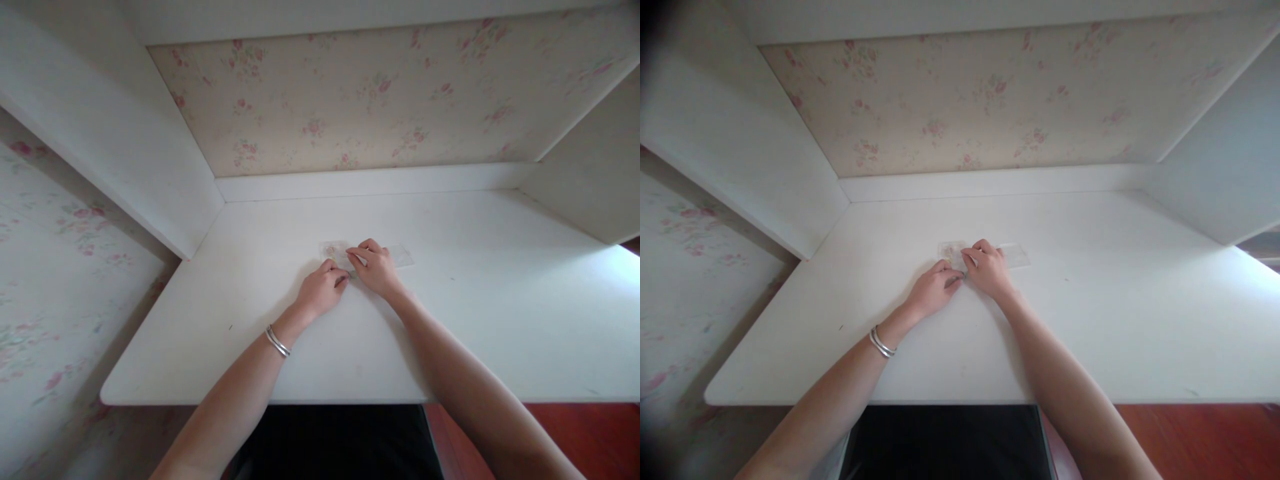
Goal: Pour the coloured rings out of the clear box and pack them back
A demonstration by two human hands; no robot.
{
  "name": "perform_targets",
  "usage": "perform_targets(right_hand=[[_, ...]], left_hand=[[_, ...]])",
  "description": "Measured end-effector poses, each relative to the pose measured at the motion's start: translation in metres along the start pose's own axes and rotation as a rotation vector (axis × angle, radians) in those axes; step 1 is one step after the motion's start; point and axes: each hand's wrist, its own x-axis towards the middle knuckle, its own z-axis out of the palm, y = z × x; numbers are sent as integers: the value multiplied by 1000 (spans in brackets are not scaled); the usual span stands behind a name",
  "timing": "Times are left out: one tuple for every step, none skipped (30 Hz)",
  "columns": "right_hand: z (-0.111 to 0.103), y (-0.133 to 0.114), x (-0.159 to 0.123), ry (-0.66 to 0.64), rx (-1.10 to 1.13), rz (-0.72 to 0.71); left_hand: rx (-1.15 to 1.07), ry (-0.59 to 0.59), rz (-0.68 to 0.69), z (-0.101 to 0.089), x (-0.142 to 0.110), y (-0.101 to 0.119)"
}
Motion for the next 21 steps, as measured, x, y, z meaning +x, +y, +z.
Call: perform_targets(right_hand=[[0, 0, 0, -15, -5, 0], [0, 1, -1, -20, -4, 5], [0, 1, -1, -19, 4, 14], [-1, 2, -1, -11, 15, 24], [-2, 2, -1, -2, 28, 35], [-2, 2, -1, 7, 40, 42], [-3, 2, -1, 13, 48, 46], [-4, 2, -2, 14, 51, 47], [-5, 2, -2, 13, 50, 46], [-5, 1, -3, 10, 46, 45], [-5, 0, -3, 6, 39, 43], [-6, -1, -4, 1, 33, 41], [-6, -1, -4, -5, 28, 39], [-6, -1, -4, -9, 25, 38], [-6, -1, -5, -13, 24, 36], [-7, -1, -5, -16, 24, 34], [-7, -1, -6, -20, 25, 34], [-8, 0, -6, -24, 24, 34], [-8, 0, -7, -29, 23, 35], [-9, 0, -8, -34, 22, 36], [-10, 1, -8, -41, 24, 37]], left_hand=[[5, 0, 3, 0, 0, 0], [7, 1, 6, 0, 0, 0], [6, 3, 10, 0, 0, -1], [3, 5, 15, 1, 0, -1], [-2, 6, 19, 1, 0, -1], [-7, 5, 21, 1, 0, -2], [-10, 5, 20, 1, 1, -2], [-11, 5, 17, 1, 1, -2], [-10, 6, 13, 1, 1, -2], [-7, 9, 9, 1, 1, -2], [-3, 13, 8, 1, 1, -2], [1, 18, 9, 1, 1, -2], [4, 22, 9, 1, 1, -2], [4, 25, 10, 1, 1, -2], [0, 28, 12, 1, 1, -2], [-10, 32, 13, 1, 0, -1], [-26, 39, 15, 1, 0, -2], [-46, 49, 16, 1, 0, -2], [-70, 60, 19, 1, 1, -3], [-99, 72, 22, 1, 1, -4], [-131, 84, 24, 1, 2, -5]])
